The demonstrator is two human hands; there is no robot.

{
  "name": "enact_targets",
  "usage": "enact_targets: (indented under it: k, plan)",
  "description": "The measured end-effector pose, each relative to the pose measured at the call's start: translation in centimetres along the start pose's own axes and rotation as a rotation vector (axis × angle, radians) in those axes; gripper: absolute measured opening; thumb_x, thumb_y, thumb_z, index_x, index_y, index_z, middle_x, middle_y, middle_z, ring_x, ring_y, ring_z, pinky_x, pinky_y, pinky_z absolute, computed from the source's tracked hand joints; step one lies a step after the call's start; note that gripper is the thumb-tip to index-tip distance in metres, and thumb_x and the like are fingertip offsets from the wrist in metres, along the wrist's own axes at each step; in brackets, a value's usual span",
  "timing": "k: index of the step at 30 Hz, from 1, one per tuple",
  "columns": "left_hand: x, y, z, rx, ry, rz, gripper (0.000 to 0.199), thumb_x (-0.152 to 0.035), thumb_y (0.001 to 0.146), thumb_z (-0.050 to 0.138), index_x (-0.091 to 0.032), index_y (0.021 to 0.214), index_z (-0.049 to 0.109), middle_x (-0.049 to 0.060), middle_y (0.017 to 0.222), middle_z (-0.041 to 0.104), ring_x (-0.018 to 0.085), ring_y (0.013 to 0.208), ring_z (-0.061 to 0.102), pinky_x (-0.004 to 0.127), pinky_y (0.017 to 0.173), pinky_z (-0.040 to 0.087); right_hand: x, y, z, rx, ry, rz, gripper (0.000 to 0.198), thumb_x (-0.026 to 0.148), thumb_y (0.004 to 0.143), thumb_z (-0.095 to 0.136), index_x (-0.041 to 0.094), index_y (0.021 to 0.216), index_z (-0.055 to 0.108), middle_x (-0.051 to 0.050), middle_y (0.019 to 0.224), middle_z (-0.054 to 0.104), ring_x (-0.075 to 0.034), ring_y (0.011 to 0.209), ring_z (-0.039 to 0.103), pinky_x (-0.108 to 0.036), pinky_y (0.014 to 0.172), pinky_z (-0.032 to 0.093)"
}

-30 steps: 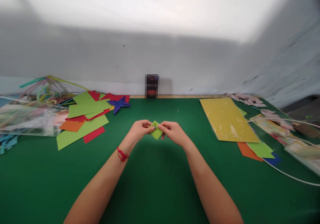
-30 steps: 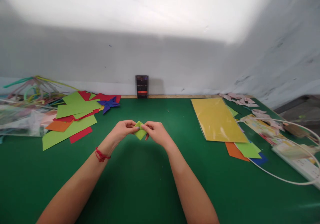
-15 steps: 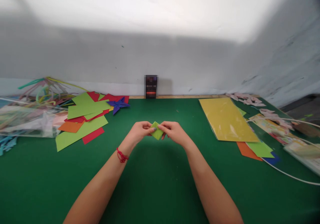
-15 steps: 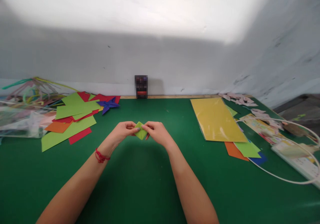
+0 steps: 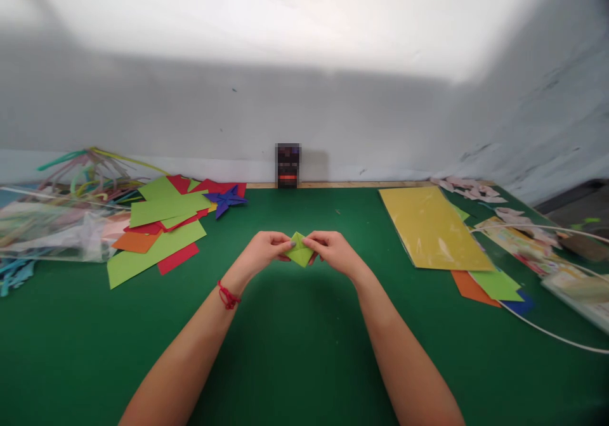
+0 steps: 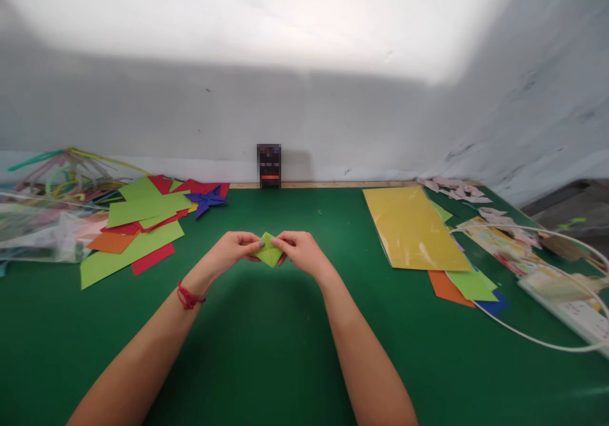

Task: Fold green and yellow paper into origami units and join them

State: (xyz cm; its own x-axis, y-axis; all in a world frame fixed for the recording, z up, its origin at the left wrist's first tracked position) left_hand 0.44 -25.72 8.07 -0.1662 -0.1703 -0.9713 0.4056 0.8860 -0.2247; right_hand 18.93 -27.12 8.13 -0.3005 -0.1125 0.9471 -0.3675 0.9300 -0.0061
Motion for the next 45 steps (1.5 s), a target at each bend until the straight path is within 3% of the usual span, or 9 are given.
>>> enact_targets:
  k: [7,12,21,26,29,32,37,42,45]
  plan:
    - [-0.7,-0.9,0.6,-0.17,0.238,0.121,0.017,-0.031,0.072,0.061,-0.015,0.067,0.065,0.001,0.063,0.064,0.014,0.061,0.06,0.024,0.06,0.047,0.1,0.0,0.2,-0.001,-0.035,-0.004,0.03,0.042,0.085,0.05,0.017,0.077,0.063,-0.002,0.069,0.064,-0.014,0.058,0.064,-0.024,0.056,0.043]
    - [-0.4,-0.8,0.3,-0.069,0.191,0.152,0.015,-0.029,0.07,0.062,-0.015,0.075,0.066,0.002,0.071,0.067,0.014,0.066,0.06,0.024,0.063,0.045,0.4,-0.2,0.3,0.036,-0.059,0.0,0.03,0.043,0.085,0.049,0.017,0.077,0.063,-0.001,0.067,0.063,-0.013,0.058,0.063,-0.022,0.052,0.039]
    - [-0.7,-1.0,-0.1,-0.073,0.185,0.079,0.016,-0.03,0.065,0.067,-0.015,0.066,0.062,-0.001,0.059,0.062,0.012,0.057,0.056,0.022,0.054,0.041,0.7,-0.4,0.2,0.081,-0.047,0.023,0.031,0.044,0.085,0.049,0.017,0.079,0.063,-0.002,0.067,0.064,-0.013,0.059,0.063,-0.021,0.049,0.036]
    - [-0.8,-1.0,-0.2,-0.003,0.202,0.145,0.022,-0.035,0.075,0.057,-0.016,0.078,0.068,0.003,0.071,0.066,0.014,0.065,0.059,0.025,0.062,0.045,0.8,-0.6,-0.1,0.12,-0.046,0.032,0.03,0.044,0.084,0.051,0.017,0.079,0.064,-0.002,0.065,0.064,-0.014,0.06,0.063,-0.021,0.048,0.035]
    - [-0.6,-1.0,-0.3,0.001,0.18,0.147,0.021,-0.034,0.074,0.059,-0.016,0.079,0.068,0.004,0.074,0.068,0.016,0.07,0.061,0.027,0.066,0.048,0.7,-0.6,0.2,0.165,-0.076,0.046,0.031,0.044,0.083,0.052,0.017,0.076,0.064,-0.001,0.063,0.064,-0.014,0.06,0.062,-0.022,0.051,0.037]
    - [-0.8,-1.1,-0.4,-0.07,0.245,0.157,0.018,-0.032,0.073,0.06,-0.016,0.073,0.067,0.003,0.069,0.066,0.016,0.066,0.061,0.026,0.063,0.048,0.7,-0.5,0.5,0.133,-0.081,0.028,0.03,0.044,0.082,0.053,0.016,0.075,0.065,-0.001,0.062,0.063,-0.013,0.059,0.058,-0.022,0.053,0.04]
    - [-1.4,-1.1,-0.1,-0.242,0.26,0.225,0.02,-0.034,0.076,0.058,-0.016,0.072,0.066,0.002,0.069,0.066,0.016,0.067,0.061,0.025,0.063,0.048,0.5,-0.1,0.5,0.028,0.102,0.032,0.029,0.045,0.078,0.058,0.016,0.08,0.061,-0.002,0.073,0.062,-0.013,0.067,0.058,-0.025,0.06,0.046]
    - [-0.8,-0.7,-0.5,-0.014,-0.012,0.111,0.024,-0.034,0.073,0.063,-0.014,0.086,0.067,0.005,0.081,0.069,0.017,0.077,0.063,0.03,0.074,0.05,0.4,0.1,0.3,-0.033,0.09,0.038,0.03,0.046,0.076,0.059,0.016,0.075,0.057,-0.001,0.067,0.06,-0.013,0.063,0.056,-0.025,0.06,0.045]
    - [-0.7,-0.7,-0.8,-0.003,-0.002,0.096,0.021,-0.033,0.07,0.066,-0.014,0.079,0.067,0.004,0.074,0.069,0.016,0.071,0.063,0.029,0.071,0.051,0.4,0.0,0.4,-0.024,0.054,0.031,0.03,0.046,0.078,0.057,0.016,0.073,0.056,0.0,0.063,0.057,-0.012,0.06,0.055,-0.024,0.057,0.042]
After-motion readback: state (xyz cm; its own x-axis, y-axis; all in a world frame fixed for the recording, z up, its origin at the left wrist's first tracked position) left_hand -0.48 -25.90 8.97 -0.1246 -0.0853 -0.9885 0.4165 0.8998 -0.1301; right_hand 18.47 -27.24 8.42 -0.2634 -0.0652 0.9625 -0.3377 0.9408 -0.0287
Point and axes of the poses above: each hand's wrist, its own y-axis towards the middle knuckle, its own z-axis out of the palm, x = y × z, the point moved 1 cm from there along y, towards the middle knuckle
